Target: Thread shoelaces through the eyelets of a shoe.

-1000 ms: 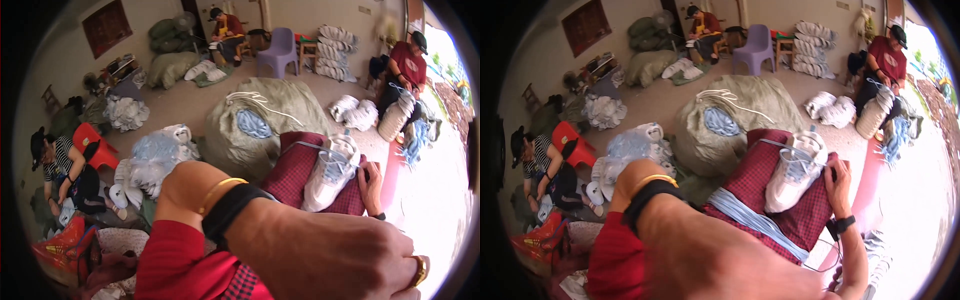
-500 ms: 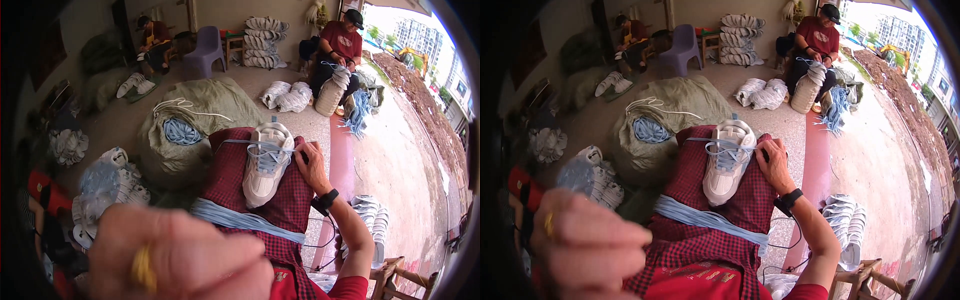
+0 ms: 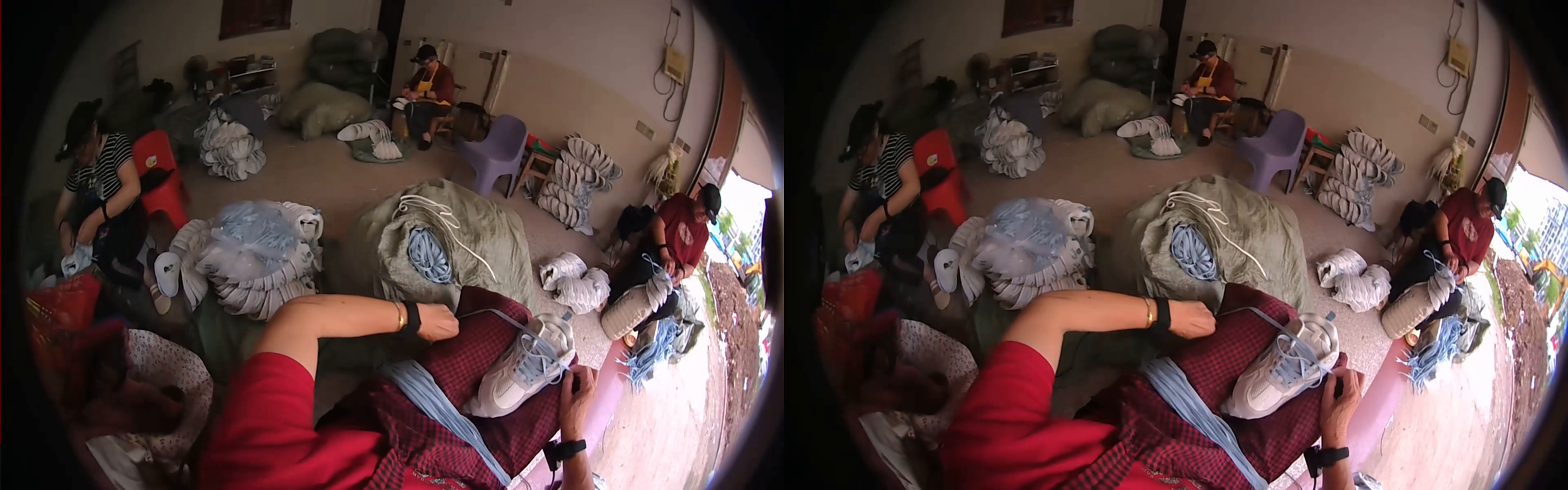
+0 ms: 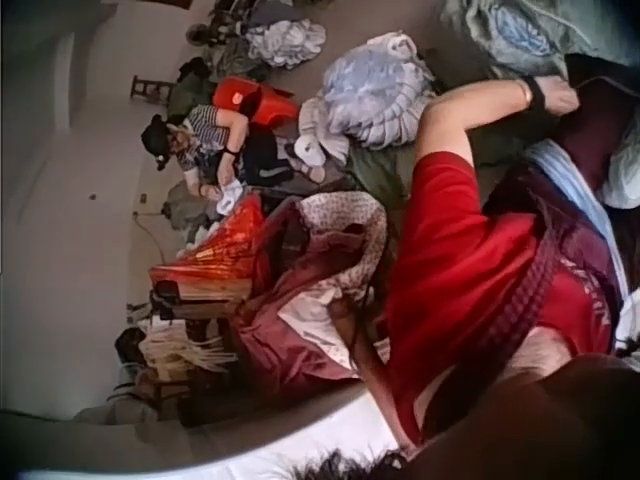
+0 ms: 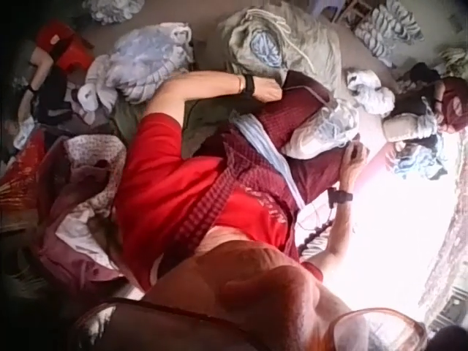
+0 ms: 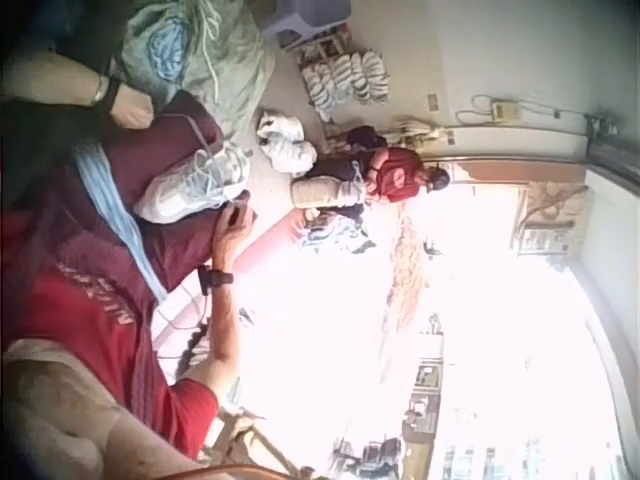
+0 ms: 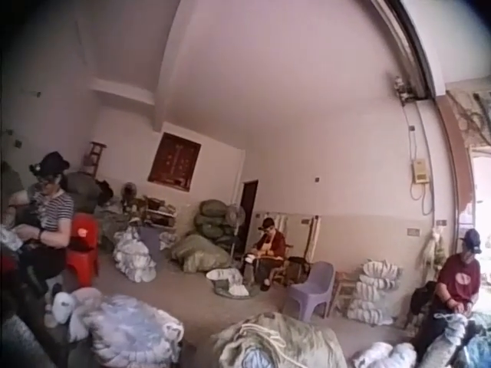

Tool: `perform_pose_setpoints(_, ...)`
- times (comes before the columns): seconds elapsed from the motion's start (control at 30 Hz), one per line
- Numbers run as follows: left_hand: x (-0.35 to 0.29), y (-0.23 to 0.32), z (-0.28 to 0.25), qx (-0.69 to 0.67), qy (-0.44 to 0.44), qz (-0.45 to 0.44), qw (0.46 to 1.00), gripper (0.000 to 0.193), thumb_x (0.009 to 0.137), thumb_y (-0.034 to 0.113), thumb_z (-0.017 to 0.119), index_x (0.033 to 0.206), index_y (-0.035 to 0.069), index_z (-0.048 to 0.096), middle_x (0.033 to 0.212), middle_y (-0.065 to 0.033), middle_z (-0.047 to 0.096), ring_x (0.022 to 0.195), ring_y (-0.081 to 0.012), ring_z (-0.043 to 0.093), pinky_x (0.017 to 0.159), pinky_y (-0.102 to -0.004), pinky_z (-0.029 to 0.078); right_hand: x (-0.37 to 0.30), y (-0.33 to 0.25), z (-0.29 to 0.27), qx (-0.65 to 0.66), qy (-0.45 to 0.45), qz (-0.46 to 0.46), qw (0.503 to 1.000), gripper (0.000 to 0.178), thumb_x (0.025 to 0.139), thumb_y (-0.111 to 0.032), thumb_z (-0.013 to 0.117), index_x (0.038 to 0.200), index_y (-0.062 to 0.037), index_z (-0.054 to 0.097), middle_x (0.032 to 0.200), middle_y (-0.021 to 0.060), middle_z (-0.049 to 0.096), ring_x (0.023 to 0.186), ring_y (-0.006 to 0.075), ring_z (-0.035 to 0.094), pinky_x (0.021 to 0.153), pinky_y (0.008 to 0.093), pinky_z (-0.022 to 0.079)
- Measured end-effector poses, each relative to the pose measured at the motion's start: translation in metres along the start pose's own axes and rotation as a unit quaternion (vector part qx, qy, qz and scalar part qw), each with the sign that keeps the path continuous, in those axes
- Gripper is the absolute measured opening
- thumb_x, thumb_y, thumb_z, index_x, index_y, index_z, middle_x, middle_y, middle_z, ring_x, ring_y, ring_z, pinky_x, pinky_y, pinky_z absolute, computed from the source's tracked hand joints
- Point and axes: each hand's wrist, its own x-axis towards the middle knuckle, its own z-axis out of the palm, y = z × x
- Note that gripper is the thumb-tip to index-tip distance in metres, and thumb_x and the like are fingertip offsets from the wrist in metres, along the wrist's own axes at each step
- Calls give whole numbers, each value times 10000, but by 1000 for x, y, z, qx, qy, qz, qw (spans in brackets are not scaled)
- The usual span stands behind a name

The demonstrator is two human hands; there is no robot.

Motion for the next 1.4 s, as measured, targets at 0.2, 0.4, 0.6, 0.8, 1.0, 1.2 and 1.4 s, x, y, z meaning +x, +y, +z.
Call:
perform_pose_setpoints(0.2, 15, 12, 5, 25, -10, -59, 998, 152, 730, 174, 631, 663, 42, 667, 685, -172, 671, 660, -332, 685, 609, -434, 541, -6, 13, 4, -13, -13, 20, 1000, 35, 876, -21, 621, 862, 0, 597, 841, 143, 605, 862, 297, 541, 758, 409, 453)
perform_pose_setpoints(0.4, 30, 5, 8, -31, -72, -166, 983, 187, 784, 152, 598, 821, -1, 698, 854, -197, 709, 833, -363, 706, 721, -466, 571, -1, 13, 4, -22, -9, 30, 999, 37, 876, -35, 631, 864, -15, 602, 848, 131, 602, 876, 297, 539, 782, 401, 445)
perform_pose_setpoints(0.6, 25, 10, -2, -153, -117, -236, 952, 228, 817, 112, 583, 964, -36, 673, 1057, -237, 687, 1038, -418, 662, 853, -503, 555, 1, 10, 8, -7, -15, 24, 1000, 31, 889, -32, 600, 869, -15, 583, 845, 108, 582, 896, 284, 513, 784, 399, 428)
perform_pose_setpoints(0.8, 22, 16, -4, -158, -103, -247, 950, 208, 797, 111, 576, 901, -40, 673, 991, -251, 688, 948, -427, 671, 798, -512, 555, 0, 19, 9, -18, -21, 47, 999, 40, 907, -36, 597, 888, -1, 590, 862, 127, 561, 831, 271, 537, 764, 379, 437)
perform_pose_setpoints(1.0, 31, 31, 8, -171, -42, -239, 955, 178, 793, 118, 588, 869, -13, 682, 936, -239, 698, 896, -419, 686, 765, -498, 561, -7, 16, -9, -37, -18, 70, 997, 18, 890, -2, 586, 907, 5, 588, 883, 126, 563, 844, 266, 551, 775, 363, 451)
perform_pose_setpoints(1.2, 19, 23, -50, -101, -174, -284, 938, 151, 804, 138, 612, 845, 26, 705, 881, -214, 704, 856, -385, 696, 723, -492, 557, 4, 18, 18, 10, 3, -11, 1000, 102, 843, 29, 582, 935, 5, 620, 853, 152, 595, 828, 318, 537, 836, 425, 435)
perform_pose_setpoints(1.4, 41, -5, -83, -122, 268, -291, 910, 162, 832, 11, 565, 962, 9, 662, 919, -185, 700, 907, -403, 673, 793, -463, 532, 9, 18, 16, -51, 6, -74, 996, 101, 887, -70, 660, 983, -50, 636, 899, 124, 637, 915, 321, 575, 820, 421, 447)
